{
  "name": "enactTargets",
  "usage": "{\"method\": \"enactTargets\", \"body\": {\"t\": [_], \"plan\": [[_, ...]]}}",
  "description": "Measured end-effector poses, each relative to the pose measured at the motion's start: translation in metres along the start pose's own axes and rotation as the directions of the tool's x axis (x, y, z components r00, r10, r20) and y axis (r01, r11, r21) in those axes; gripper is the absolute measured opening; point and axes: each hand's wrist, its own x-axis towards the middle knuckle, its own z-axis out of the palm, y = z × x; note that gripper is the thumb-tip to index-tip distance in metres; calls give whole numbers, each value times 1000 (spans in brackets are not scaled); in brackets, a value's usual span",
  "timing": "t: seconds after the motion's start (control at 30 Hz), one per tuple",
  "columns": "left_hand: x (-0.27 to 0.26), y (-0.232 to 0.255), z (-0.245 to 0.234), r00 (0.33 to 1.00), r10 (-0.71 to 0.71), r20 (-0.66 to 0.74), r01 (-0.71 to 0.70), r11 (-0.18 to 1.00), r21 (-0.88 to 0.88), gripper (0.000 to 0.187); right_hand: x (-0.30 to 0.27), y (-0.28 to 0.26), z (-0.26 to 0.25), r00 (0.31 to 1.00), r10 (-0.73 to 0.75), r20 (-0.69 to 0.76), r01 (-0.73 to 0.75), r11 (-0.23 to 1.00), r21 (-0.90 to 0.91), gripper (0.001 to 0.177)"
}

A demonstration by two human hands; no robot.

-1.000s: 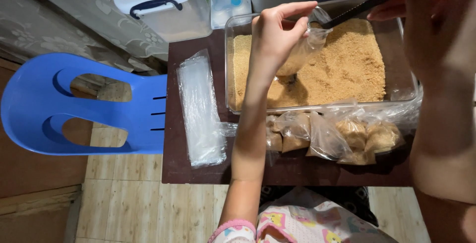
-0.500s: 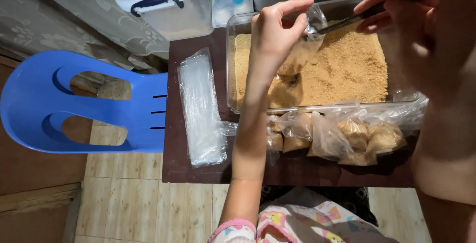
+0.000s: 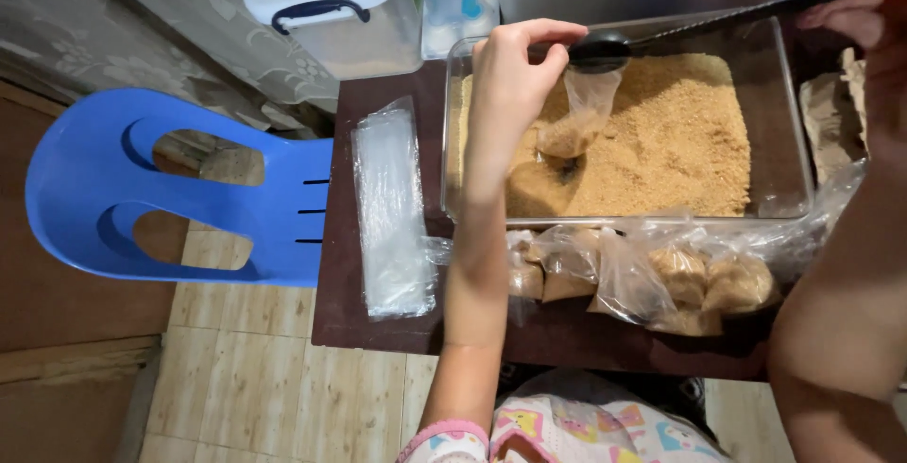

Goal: Manually portioning brown sugar into small plastic bags using a measuring spoon.

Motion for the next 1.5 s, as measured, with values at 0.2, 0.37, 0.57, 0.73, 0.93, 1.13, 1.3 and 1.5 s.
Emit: {"method": "enactTargets", "body": {"t": [0.2,0.37,0.57,0.73,0.93,1.13,1.3,1.5], "plan": [[0,8,-7,993,-71,95,75,996,-42,32,20,94,-50,921,-388,-25,374,902,-215,30],[0,12,-8,998,-67,-2,67,997,-24,27,33,64,-56,995,-27,92,46,974,-220,32],[2,10,-5,992,20,124,-6,994,-108,39,8,-20,6,988,64,141,-43,989,-144,6],[4,3,-3,982,54,178,-46,998,-46,41,24,0,0,974,208,88,-39,536,-843,15],[2,19,0,987,52,151,-40,996,-79,2,26,-25,24,933,356,44,-76,317,-945,20],[-2,25,12,979,160,124,-148,984,-96,4,24,-29,49,929,150,338,233,474,-849,36],[-5,35,24,937,343,72,-333,934,-128,11,17,-58,93,806,172,566,252,766,-591,50],[-8,36,17,938,337,80,-310,920,-241,24,9,-65,95,936,-160,314,312,790,-527,44]]}}
